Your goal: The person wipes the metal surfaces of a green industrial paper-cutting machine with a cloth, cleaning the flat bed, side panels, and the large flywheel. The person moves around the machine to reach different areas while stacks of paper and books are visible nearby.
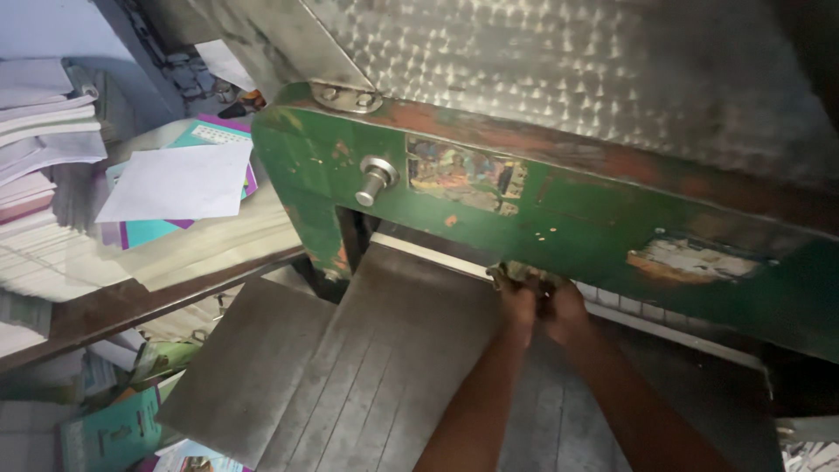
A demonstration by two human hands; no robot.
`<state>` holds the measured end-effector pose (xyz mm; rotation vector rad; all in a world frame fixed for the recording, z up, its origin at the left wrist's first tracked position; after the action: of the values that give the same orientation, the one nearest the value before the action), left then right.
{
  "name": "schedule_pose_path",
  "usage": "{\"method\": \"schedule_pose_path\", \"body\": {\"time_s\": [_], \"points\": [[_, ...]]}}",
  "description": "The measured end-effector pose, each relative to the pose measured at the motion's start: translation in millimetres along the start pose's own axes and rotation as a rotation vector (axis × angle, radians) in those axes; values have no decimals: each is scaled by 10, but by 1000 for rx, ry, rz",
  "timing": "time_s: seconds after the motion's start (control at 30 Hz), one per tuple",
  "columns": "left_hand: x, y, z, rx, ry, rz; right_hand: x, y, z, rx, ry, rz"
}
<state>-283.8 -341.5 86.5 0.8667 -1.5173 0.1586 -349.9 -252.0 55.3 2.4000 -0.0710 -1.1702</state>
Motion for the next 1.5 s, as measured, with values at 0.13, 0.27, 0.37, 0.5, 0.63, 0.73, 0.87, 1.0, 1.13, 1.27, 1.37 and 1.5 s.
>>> {"method": "schedule_pose_path", "body": {"time_s": [0.13,0.27,0.37,0.5,0.63,0.73,0.87,1.0,1.13,1.27,1.37,1.5], "points": [[3,-90,98,-38,-85,-117,102,117,150,-58,11,-35],[60,-201,155,-37,-21,-94,188,198,209,-58,46,-30],[93,-248,174,-51,21,-69,177,265,200,-23,85,-58],[116,-257,205,-53,27,-108,156,351,106,18,149,-82],[75,-299,243,-42,-46,-94,187,349,157,18,187,-148],[91,-343,276,-50,-28,-30,226,273,247,61,203,-247],[72,-385,291,-58,-73,-84,258,378,313,-29,174,-241],[129,-425,340,-62,4,-192,293,533,348,-32,182,-203],[202,-459,426,-97,110,-248,327,557,419,26,160,-196],[176,-489,426,-54,74,-207,341,523,518,19,146,-203],[193,-497,416,-38,90,-254,350,561,540,-94,125,-230],[227,-591,474,-19,53,-220,364,616,559,-121,108,-284]]}}
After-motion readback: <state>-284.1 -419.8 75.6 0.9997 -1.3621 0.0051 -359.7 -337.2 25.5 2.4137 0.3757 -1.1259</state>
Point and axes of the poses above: each hand's wrist, its own z-axis towards the middle knuckle, its own y-axis out of the palm, x = y × z, the point moved 7 cm from there along z, towards the middle knuckle, and after that the axes turned 8 degrees about y, right-handed, at the moved point
